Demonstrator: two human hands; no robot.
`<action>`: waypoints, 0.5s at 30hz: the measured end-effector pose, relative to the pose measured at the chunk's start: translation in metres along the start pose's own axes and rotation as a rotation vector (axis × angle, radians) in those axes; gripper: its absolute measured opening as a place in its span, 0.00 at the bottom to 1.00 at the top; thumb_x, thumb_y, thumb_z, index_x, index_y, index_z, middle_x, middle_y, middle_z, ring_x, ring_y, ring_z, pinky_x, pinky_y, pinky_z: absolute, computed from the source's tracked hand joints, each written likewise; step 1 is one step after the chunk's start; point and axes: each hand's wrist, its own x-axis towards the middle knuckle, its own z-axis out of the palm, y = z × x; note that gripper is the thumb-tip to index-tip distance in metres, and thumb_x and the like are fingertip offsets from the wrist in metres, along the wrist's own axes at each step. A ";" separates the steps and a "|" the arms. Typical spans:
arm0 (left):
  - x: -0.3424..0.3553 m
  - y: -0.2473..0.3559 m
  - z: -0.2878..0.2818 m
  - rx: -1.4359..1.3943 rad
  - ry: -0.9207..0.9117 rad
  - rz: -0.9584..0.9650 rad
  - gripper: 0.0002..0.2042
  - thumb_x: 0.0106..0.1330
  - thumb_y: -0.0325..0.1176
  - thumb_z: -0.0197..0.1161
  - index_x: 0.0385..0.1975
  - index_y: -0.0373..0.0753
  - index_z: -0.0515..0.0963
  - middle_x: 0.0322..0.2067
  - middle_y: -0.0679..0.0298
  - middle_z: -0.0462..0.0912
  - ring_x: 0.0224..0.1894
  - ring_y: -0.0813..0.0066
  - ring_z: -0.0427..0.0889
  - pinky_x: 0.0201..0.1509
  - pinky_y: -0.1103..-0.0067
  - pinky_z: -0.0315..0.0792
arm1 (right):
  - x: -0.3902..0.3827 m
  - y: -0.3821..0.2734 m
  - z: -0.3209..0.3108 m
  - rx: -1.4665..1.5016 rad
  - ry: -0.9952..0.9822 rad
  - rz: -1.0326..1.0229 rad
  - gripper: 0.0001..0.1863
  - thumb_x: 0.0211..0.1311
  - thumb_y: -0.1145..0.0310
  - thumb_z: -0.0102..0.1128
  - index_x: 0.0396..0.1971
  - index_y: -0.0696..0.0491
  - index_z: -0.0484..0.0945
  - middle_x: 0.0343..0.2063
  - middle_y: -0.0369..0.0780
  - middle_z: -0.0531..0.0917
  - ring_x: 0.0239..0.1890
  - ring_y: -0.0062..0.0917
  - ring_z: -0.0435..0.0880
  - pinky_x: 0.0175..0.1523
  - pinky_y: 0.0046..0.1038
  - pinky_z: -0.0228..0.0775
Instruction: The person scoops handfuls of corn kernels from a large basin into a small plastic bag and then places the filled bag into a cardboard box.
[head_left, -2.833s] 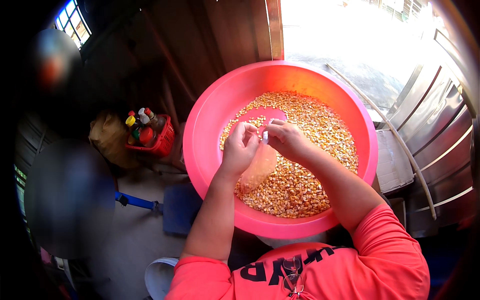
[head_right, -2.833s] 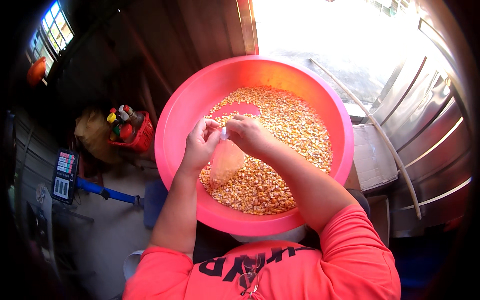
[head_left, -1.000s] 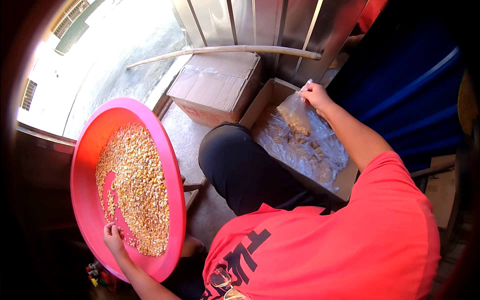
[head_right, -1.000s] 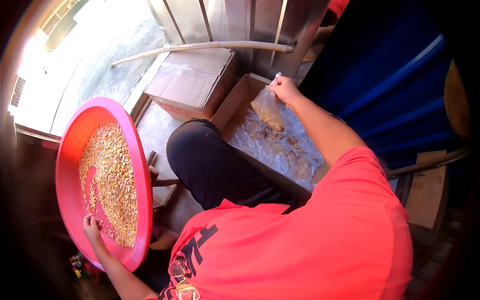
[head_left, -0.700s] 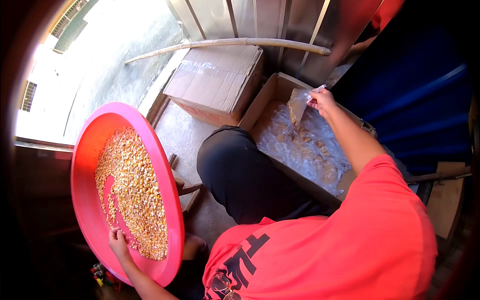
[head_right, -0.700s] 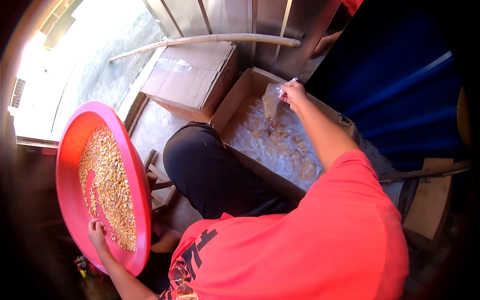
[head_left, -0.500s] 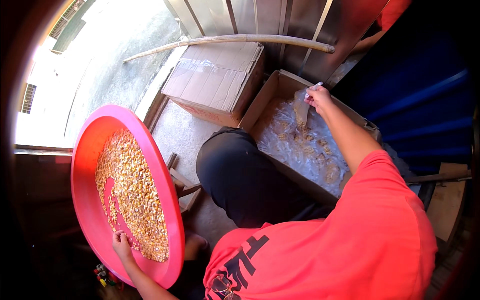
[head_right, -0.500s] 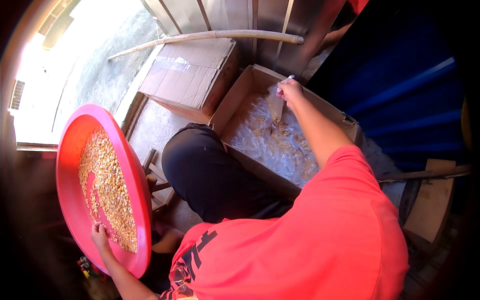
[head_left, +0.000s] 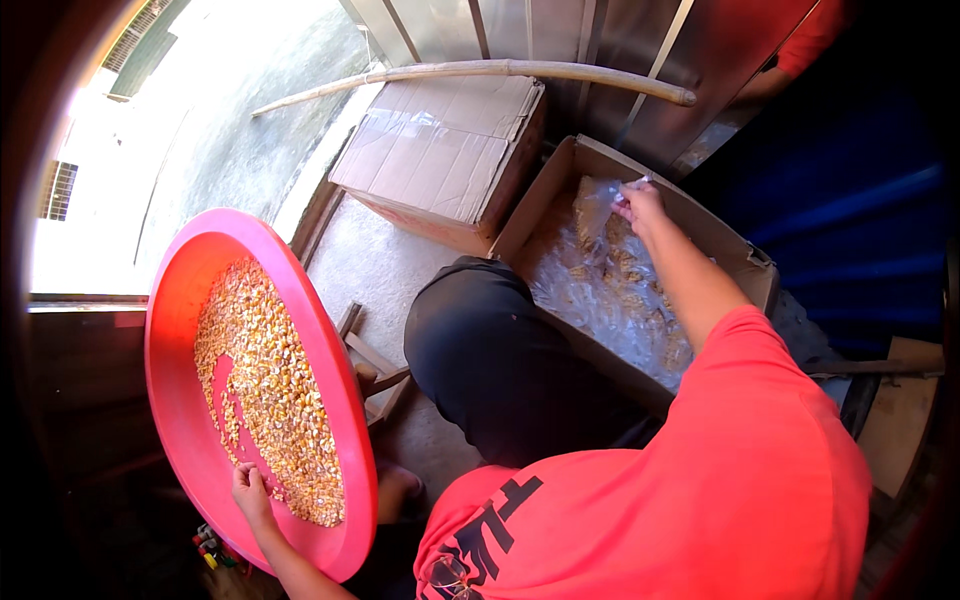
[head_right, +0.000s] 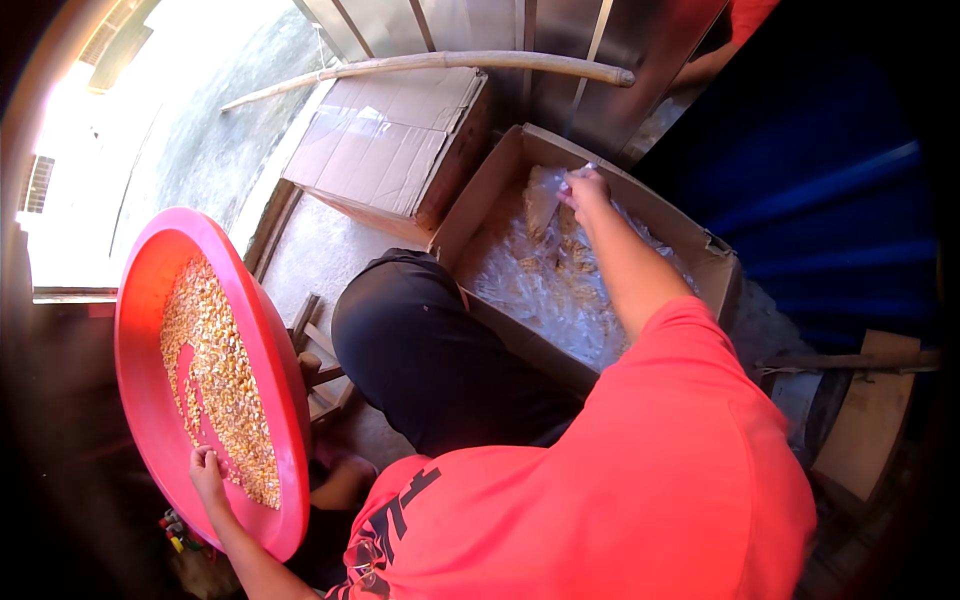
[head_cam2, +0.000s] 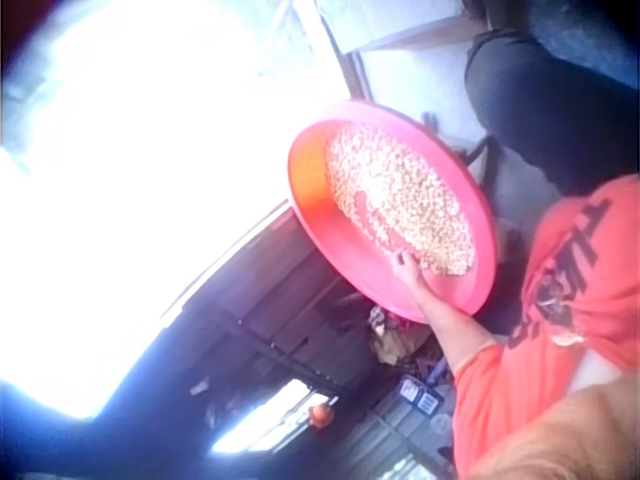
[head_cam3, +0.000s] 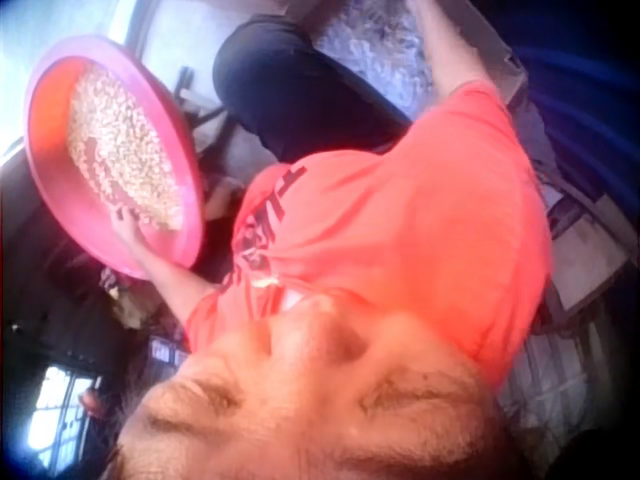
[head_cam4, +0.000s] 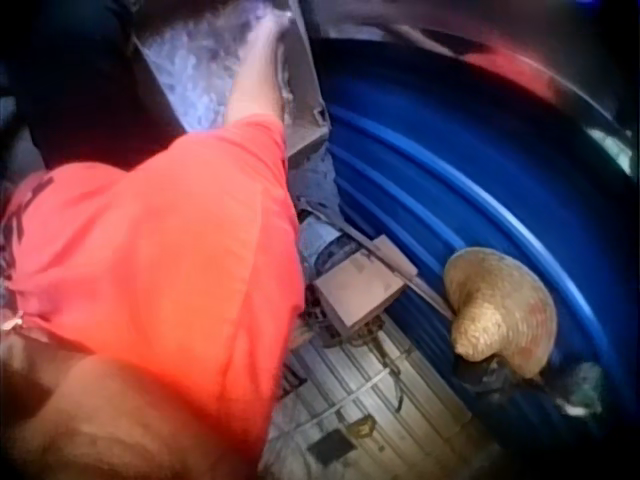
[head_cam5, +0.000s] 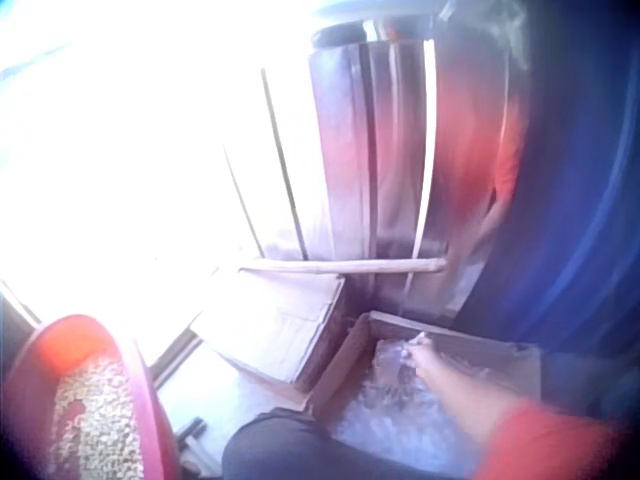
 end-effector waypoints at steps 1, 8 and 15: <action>0.001 -0.003 -0.001 0.003 0.000 0.005 0.02 0.62 0.27 0.51 0.31 0.39 0.71 0.18 0.70 0.71 0.16 0.87 0.67 0.17 0.89 0.62 | 0.007 0.016 -0.002 -0.083 0.099 0.026 0.06 0.53 0.77 0.54 0.31 0.54 0.70 0.29 0.38 0.75 0.30 0.26 0.77 0.33 0.32 0.76; 0.000 -0.006 0.001 0.016 -0.012 -0.015 0.02 0.62 0.28 0.51 0.31 0.40 0.71 0.18 0.70 0.70 0.15 0.86 0.67 0.17 0.89 0.62 | 0.026 0.042 -0.030 -0.032 0.129 0.060 0.10 0.53 0.76 0.55 0.36 0.55 0.69 0.30 0.40 0.73 0.28 0.28 0.74 0.36 0.35 0.76; 0.001 -0.003 0.001 0.029 -0.073 0.019 0.02 0.62 0.28 0.51 0.30 0.40 0.71 0.18 0.70 0.70 0.16 0.86 0.67 0.17 0.89 0.61 | 0.024 0.041 -0.071 -0.004 0.180 0.068 0.11 0.54 0.76 0.55 0.38 0.55 0.68 0.32 0.40 0.73 0.29 0.28 0.74 0.34 0.33 0.76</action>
